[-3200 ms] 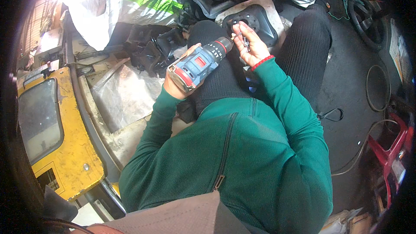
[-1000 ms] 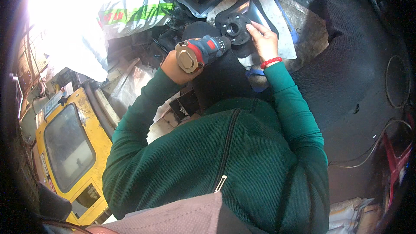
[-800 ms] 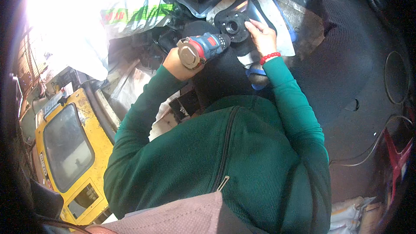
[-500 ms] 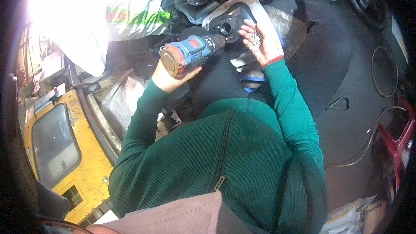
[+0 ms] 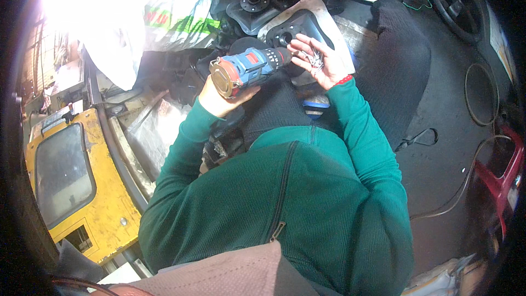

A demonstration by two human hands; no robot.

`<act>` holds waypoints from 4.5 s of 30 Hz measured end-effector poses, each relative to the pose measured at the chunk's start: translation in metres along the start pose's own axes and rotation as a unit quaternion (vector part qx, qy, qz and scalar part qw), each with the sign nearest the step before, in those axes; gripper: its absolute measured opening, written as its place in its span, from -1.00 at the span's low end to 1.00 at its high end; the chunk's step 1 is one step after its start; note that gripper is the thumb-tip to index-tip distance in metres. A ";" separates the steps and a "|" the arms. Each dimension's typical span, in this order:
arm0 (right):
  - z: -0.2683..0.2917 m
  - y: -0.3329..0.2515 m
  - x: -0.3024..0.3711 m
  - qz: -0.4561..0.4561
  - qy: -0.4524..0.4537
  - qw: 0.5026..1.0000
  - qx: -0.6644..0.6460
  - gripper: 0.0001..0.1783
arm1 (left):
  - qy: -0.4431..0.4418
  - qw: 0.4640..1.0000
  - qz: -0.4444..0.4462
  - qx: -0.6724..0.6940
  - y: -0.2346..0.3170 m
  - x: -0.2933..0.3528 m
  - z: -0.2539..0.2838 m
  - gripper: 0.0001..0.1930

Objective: The person uses a cordless drill to fasten bolts onto black metal plates resting on their lap. They repeatedly pick up plates, align them, and secure them with bolts, then place the finished units into a nearby white bag.

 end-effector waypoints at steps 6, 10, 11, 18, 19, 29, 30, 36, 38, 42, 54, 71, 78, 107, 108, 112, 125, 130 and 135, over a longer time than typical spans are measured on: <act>-0.005 0.000 0.001 -0.014 -0.013 0.999 0.030 -0.52 | 0.018 1.000 -0.002 0.007 -0.006 0.005 -0.001 -0.38; -0.011 0.001 0.004 -0.007 0.049 0.998 0.043 -0.55 | 0.008 0.999 -0.003 0.031 -0.006 0.009 0.007 -0.41; -0.009 0.002 0.003 -0.018 0.046 0.998 0.050 -0.56 | 0.008 0.999 0.009 0.040 -0.004 0.009 0.009 -0.42; -0.002 0.011 0.001 -0.046 0.054 0.996 0.062 -0.71 | 0.025 0.997 0.031 0.063 -0.008 0.012 0.015 -0.44; 0.000 0.011 -0.001 -0.045 0.049 0.996 0.062 -0.72 | 0.017 0.997 0.030 0.062 -0.007 0.011 0.015 -0.44; 0.001 0.008 0.001 -0.060 0.071 0.988 0.123 -0.75 | 0.012 0.999 -0.016 0.037 -0.008 0.012 0.016 -0.44; 0.003 0.008 0.001 -0.065 0.069 0.987 0.126 -0.75 | 0.016 0.999 -0.050 -0.010 -0.005 0.010 0.016 -0.44; 0.013 0.008 -0.003 -0.074 0.053 0.985 0.145 -0.74 | -0.043 0.998 -0.049 -0.015 -0.002 -0.001 0.009 -0.45; 0.009 0.007 -0.002 -0.070 0.048 0.986 0.144 -0.74 | -0.034 0.996 -0.074 -0.034 0.001 -0.002 0.012 -0.46; 0.007 0.005 -0.004 -0.072 0.044 0.988 0.129 -0.72 | -0.023 0.999 -0.034 -0.017 -0.008 0.002 0.017 -0.47; 0.051 0.020 -0.014 -0.011 0.287 0.891 0.352 -0.69 | -0.030 0.997 0.063 0.015 -0.027 -0.045 0.004 -0.41; 0.062 0.035 -0.049 0.054 0.237 0.885 0.398 -0.69 | -0.159 0.985 -0.016 -0.069 -0.016 -0.102 0.004 -0.56; 0.062 0.032 -0.046 0.083 0.217 0.872 0.431 -0.68 | -0.141 0.989 -0.015 -0.032 -0.012 -0.106 0.000 -0.50; -0.027 -0.046 -0.068 0.082 0.193 0.877 0.432 -0.68 | -0.128 0.989 0.038 -0.069 -0.062 0.090 -0.076 -0.14; -0.038 -0.046 -0.087 0.067 0.188 0.878 0.435 -0.72 | -0.129 0.989 0.026 -0.070 -0.064 0.090 -0.063 -0.14; -0.097 -0.020 -0.172 0.042 0.133 0.870 0.472 -0.75 | -0.072 0.997 0.004 -0.028 -0.084 0.096 -0.028 -0.23; -0.041 0.022 -0.259 -0.014 0.162 0.823 0.544 -0.76 | 0.451 0.851 0.233 -0.132 -0.292 -0.020 0.309 -0.61; -0.067 -0.036 -0.144 -0.026 0.158 0.826 0.540 -0.70 | 0.388 0.850 0.331 -0.130 -0.389 -0.125 0.329 -0.59; -0.085 -0.153 -0.003 0.141 0.317 0.769 0.537 -0.75 | 0.308 0.855 0.343 -0.238 -0.450 -0.190 0.334 -0.53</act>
Point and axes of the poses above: each hand's wrist, its own x-axis away from the middle knuckle, its own z-axis out of the back of the hand, y = z × x, the point moved 2 cm from there along -x, towards the middle knuckle, and after that the axes turned 1 degree about y, right-handed, at the moved point
